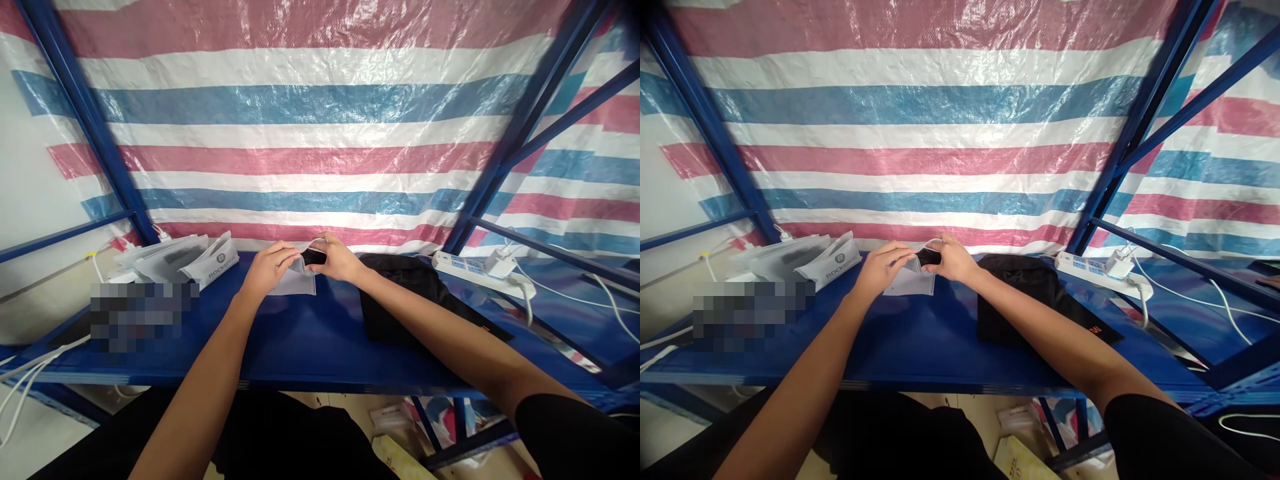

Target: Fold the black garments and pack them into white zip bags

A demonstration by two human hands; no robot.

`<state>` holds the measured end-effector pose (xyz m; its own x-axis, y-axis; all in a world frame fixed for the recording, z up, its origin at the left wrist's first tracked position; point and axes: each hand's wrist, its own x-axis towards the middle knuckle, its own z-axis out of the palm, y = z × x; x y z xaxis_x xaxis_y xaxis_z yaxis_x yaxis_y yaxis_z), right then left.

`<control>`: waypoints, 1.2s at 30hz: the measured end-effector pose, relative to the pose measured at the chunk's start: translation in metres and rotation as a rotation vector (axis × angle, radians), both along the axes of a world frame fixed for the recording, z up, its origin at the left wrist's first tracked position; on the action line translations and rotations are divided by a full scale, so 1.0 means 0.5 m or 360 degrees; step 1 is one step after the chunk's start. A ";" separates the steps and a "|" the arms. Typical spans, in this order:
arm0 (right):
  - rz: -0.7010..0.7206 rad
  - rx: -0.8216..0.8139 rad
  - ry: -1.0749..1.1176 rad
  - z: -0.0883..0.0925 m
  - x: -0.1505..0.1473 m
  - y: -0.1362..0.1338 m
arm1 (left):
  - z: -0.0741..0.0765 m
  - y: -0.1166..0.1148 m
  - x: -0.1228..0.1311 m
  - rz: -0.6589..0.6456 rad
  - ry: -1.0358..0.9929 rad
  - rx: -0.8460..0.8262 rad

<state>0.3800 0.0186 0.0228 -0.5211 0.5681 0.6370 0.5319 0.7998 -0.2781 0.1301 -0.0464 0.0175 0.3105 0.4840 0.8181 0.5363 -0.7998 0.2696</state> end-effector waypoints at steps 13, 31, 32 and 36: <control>0.0275 -0.0911 0.0861 0.036 0.012 0.005 | -0.025 0.030 0.025 0.0049 -0.0771 -0.0860; 0.0382 -0.1513 0.1279 0.018 -0.020 -0.014 | -0.041 0.052 0.009 0.0230 -0.0876 -0.0931; 0.0396 -0.1516 0.1307 0.019 -0.021 -0.013 | -0.043 0.057 0.006 0.0336 -0.0841 -0.0866; 0.0420 -0.1412 0.1563 0.023 -0.020 0.005 | -0.049 0.079 -0.025 0.0602 -0.0877 -0.0757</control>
<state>0.3702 0.0209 0.0342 -0.2224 0.9339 0.2798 -0.3245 0.1998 -0.9246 0.1175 -0.0069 -0.0070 -0.3298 0.8089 0.4867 0.4381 -0.3255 0.8379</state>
